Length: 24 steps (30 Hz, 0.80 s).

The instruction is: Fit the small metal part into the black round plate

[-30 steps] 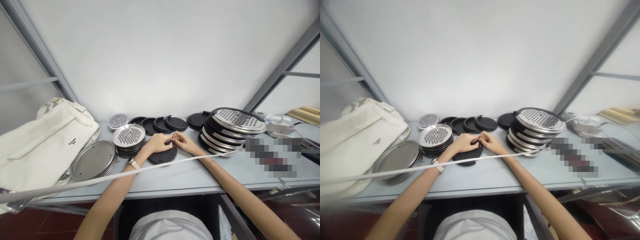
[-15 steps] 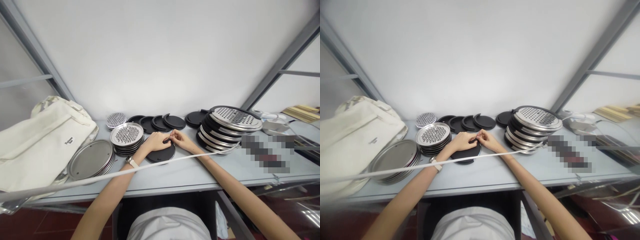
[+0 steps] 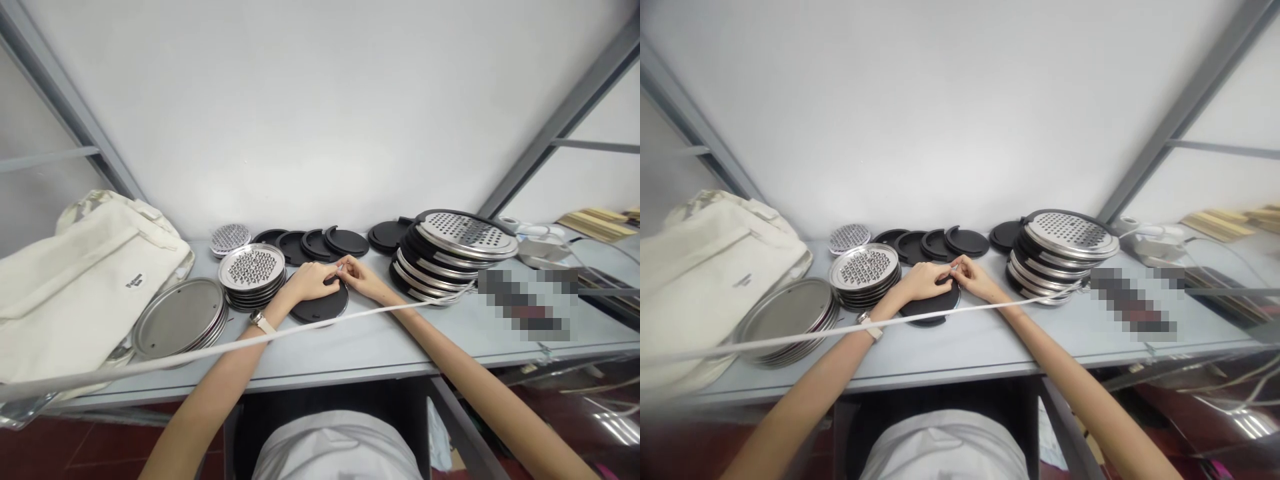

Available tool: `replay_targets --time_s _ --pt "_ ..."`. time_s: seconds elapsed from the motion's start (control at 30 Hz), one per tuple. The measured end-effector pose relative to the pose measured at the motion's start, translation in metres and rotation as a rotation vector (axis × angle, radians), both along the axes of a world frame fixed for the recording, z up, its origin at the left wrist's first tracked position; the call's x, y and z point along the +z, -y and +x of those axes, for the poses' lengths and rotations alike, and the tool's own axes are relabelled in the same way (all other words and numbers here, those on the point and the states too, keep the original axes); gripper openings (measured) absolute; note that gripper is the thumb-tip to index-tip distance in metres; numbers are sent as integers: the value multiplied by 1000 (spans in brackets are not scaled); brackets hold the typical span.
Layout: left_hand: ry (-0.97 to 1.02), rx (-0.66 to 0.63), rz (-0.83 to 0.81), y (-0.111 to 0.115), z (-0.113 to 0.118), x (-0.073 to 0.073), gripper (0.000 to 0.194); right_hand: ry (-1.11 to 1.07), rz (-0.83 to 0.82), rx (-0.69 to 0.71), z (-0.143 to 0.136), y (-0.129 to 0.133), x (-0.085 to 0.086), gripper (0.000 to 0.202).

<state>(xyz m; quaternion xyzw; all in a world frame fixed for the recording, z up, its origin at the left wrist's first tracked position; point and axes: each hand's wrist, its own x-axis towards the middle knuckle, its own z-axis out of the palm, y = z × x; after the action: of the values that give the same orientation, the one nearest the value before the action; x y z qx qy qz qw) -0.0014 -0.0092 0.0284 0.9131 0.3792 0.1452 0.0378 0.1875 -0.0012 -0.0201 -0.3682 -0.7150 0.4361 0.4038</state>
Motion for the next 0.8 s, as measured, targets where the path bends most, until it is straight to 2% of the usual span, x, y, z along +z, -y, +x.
replay_targets --time_s 0.23,0.53,0.8 --pt "8 -12 9 0 -1 -1 18 31 -3 -37 0 1 4 40" --pt "19 -12 6 -1 -1 -2 17 -5 -125 -31 1 1 13 44" --pt "19 13 0 -1 -1 -5 20 164 45 -53 4 3 10 45"
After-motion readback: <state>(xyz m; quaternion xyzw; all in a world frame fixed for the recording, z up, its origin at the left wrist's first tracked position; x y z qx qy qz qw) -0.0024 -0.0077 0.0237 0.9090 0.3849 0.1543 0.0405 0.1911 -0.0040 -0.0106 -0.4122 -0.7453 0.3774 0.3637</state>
